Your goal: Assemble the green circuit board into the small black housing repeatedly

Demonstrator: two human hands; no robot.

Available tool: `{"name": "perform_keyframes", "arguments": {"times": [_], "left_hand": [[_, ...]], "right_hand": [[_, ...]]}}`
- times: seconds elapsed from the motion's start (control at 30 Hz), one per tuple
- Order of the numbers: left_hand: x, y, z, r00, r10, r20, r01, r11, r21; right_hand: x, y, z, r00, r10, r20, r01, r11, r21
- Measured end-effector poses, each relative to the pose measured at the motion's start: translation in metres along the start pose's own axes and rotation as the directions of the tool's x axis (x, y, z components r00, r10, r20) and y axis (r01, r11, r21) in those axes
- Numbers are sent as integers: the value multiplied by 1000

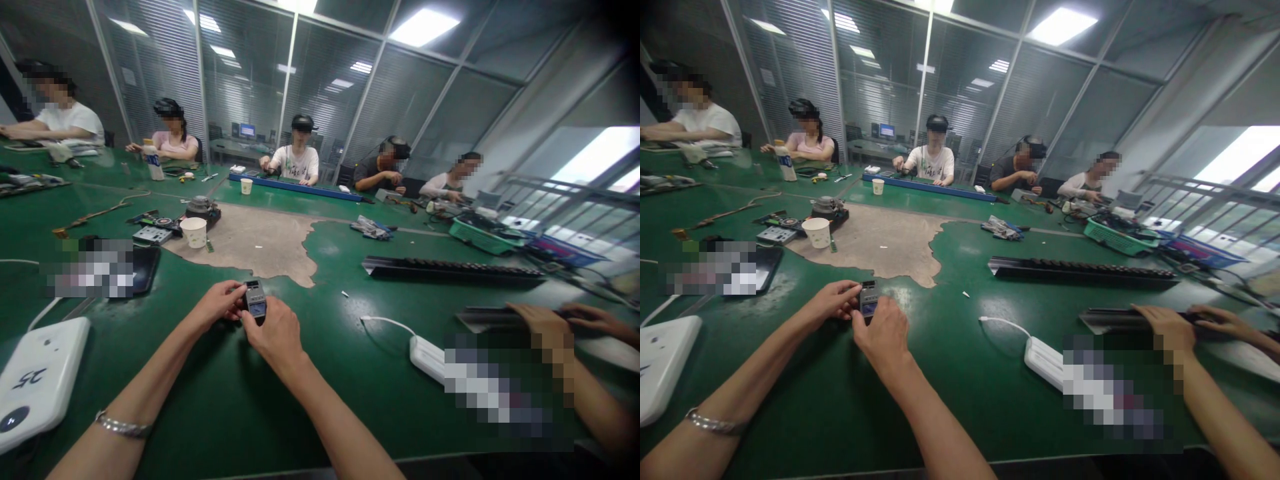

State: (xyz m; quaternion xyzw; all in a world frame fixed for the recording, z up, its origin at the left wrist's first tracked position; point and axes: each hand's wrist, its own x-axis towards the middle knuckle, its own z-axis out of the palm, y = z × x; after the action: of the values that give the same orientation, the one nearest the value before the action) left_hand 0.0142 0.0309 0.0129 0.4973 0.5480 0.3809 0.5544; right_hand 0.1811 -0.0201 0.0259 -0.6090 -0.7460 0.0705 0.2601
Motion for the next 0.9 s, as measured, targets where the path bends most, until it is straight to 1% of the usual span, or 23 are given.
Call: {"name": "perform_keyframes", "arguments": {"times": [0.07, 0.13, 0.33, 0.43, 0.53, 0.6, 0.7, 0.8, 0.9], "left_hand": [[1, 0, 0, 999, 5, -45, -6, 1000, -10], [2, -1, 0, 998, -4, -66, 3, 1000, -16], [3, -3, 0, 998, -19, -53, 16, 998, -57], [4, -5, 0, 997, -26, -71, 21, 997, -68], [5, -7, 0, 998, -23, -63, 19, 997, -68], [5, -8, 0, 998, -15, -64, 11, 998, -59], [5, -9, 0, 997, 4, -71, -8, 999, -45], [6, -10, -1, 996, 5, -92, -7, 1000, -26], [7, -9, 0, 995, 6, -101, -7, 1000, -14]], "right_hand": [[-1, -3, 3, 1000, -7, -12, 7, 1000, 26], [-1, -4, 5, 1000, -10, -14, 11, 999, 43], [2, -5, 4, 999, 36, -26, -35, 999, 40], [5, -8, -5, 997, 50, -61, -47, 998, 52], [9, -5, -20, 994, 40, -106, -32, 997, 72], [12, 5, -31, 991, 35, -132, -25, 997, 78], [13, 32, -43, 989, 49, -142, -39, 997, 69], [10, 63, -46, 990, 83, -112, -78, 996, 46], [4, 84, -44, 991, 111, -73, -112, 994, -6]]}}
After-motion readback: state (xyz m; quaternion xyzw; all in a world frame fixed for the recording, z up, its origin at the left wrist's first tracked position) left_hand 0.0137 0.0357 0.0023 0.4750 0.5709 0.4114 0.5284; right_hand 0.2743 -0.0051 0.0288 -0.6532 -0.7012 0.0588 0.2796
